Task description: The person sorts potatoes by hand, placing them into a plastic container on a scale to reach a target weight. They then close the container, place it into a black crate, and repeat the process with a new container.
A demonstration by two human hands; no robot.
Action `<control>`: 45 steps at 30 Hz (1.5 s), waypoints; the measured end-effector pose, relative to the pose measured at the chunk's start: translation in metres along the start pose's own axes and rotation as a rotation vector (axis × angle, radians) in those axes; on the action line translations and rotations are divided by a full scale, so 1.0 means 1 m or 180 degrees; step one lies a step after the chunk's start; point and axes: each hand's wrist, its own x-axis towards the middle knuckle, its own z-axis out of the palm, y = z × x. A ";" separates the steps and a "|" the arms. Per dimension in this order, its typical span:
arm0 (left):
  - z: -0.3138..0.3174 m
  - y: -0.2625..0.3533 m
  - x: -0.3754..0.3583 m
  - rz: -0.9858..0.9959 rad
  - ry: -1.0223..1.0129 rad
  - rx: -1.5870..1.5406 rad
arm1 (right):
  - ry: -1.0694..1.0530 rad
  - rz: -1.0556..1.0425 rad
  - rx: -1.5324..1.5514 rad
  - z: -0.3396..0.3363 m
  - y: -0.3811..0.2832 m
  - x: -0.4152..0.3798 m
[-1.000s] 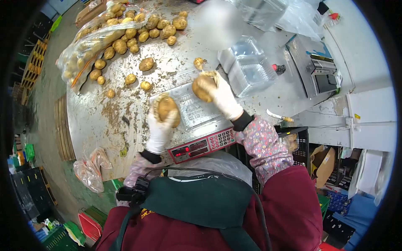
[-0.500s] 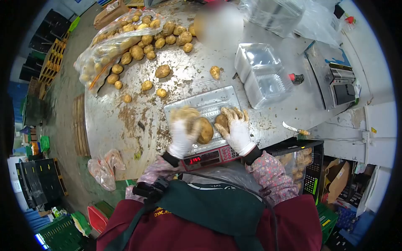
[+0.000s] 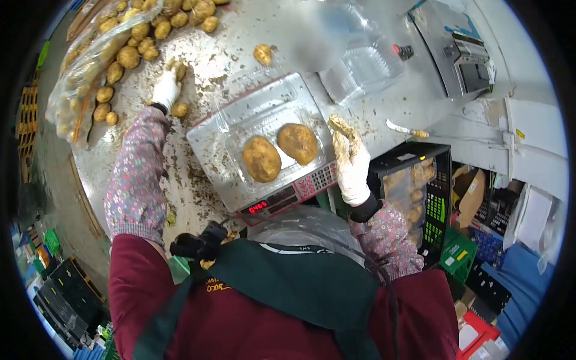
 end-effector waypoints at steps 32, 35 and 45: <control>-0.115 0.150 -0.190 -0.1186 0.1720 -0.4805 | -0.1843 -0.0365 0.1265 0.078 -0.114 0.078; -0.077 0.102 -0.195 -0.1090 0.2116 0.0678 | -0.1135 -0.0333 0.0775 0.038 -0.082 0.106; -0.102 0.230 -0.201 0.0426 0.1699 -0.2449 | -0.1230 -0.0507 0.0803 0.023 -0.068 0.077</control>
